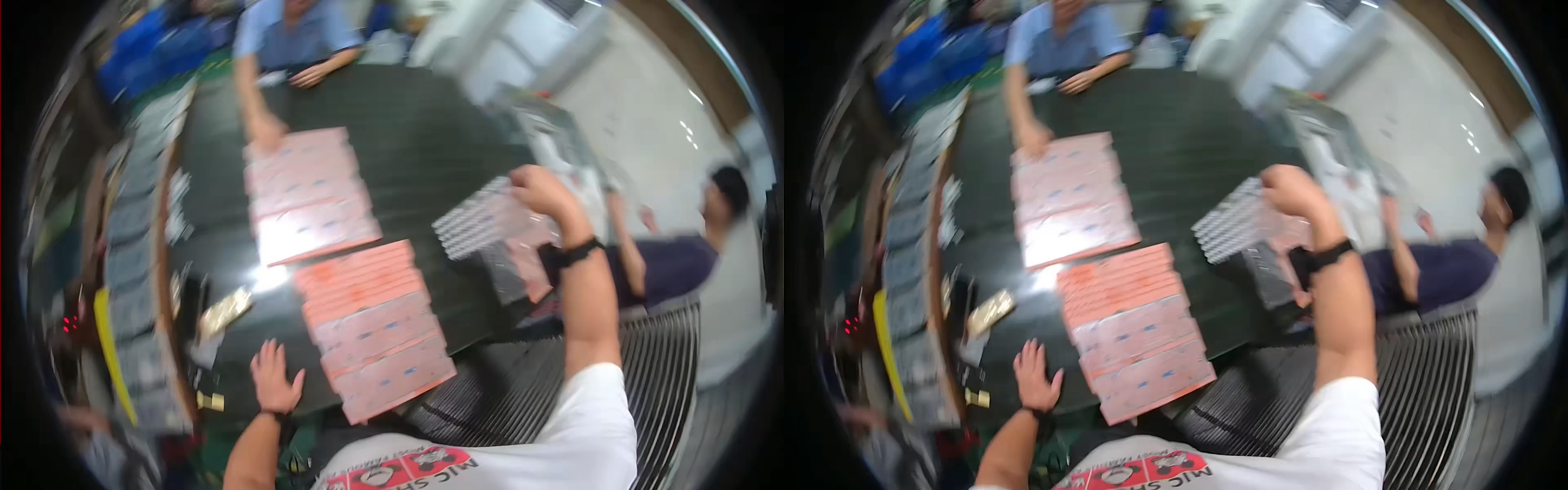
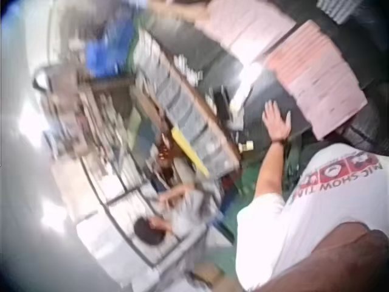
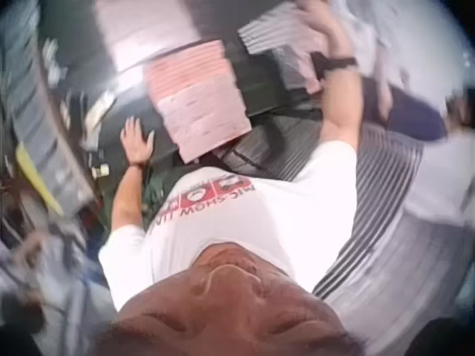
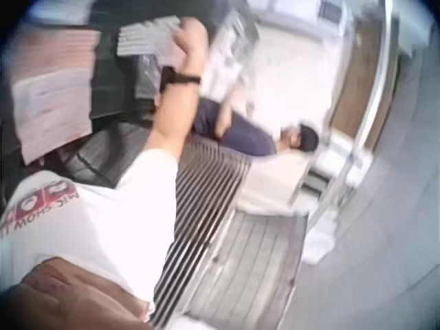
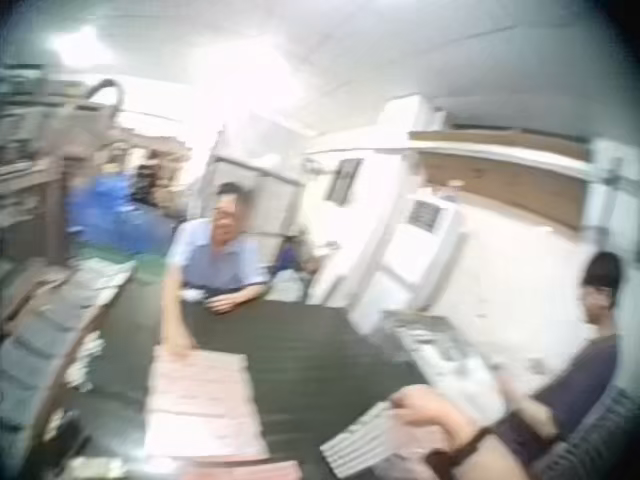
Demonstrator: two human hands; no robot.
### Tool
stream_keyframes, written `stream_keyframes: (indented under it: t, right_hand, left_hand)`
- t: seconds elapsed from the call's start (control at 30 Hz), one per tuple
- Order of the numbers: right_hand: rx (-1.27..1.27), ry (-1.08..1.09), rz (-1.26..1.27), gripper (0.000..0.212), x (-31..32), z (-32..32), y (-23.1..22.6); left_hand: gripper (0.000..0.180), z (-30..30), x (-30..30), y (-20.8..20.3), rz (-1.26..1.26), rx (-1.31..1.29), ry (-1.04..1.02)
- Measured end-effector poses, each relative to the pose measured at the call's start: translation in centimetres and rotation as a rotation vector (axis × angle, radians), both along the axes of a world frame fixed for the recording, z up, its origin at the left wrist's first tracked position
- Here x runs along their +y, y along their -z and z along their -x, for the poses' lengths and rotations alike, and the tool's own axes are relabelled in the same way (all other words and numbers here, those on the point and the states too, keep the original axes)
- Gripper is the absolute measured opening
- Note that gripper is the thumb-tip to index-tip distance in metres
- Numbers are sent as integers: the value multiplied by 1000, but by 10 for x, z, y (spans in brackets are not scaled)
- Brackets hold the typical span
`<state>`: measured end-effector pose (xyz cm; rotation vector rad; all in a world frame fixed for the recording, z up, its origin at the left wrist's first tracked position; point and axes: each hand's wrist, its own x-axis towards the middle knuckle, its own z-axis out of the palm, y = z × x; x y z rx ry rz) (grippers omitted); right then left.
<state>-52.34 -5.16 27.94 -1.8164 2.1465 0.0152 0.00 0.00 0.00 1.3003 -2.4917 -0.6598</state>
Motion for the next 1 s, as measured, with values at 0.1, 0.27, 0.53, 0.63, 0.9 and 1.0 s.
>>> stream_keyframes:
  t: [0.1, 0.27, 0.53, 0.63, 0.9, 1.0]
  right_hand:
    - [365, 254, 204, 14, 59, 50, -4]
    - [376, 510, 239, 22, 93, 35, -66]
    - [157, 804, 327, 15, 234, 50, -195]
    - [186, 982, 372, 17, 313, 54, -262]
    - [255, 1462, 1083, 7, 606, -18, -383]
    - [146, 1563, 1264, 7, 681, -3, -349]
  left_hand:
    - [63, 40, -51, 18, 156, 101, 205]
    - [61, 37, -22, -1, 197, -217, 145]
    - [57, 24, -37, 22, 380, -157, 169]
    - [62, 26, -35, 22, 360, -248, 118]
    - [59, 49, -26, -12, 260, -126, 177]
    - [58, 63, -23, 4, 287, -125, 201]
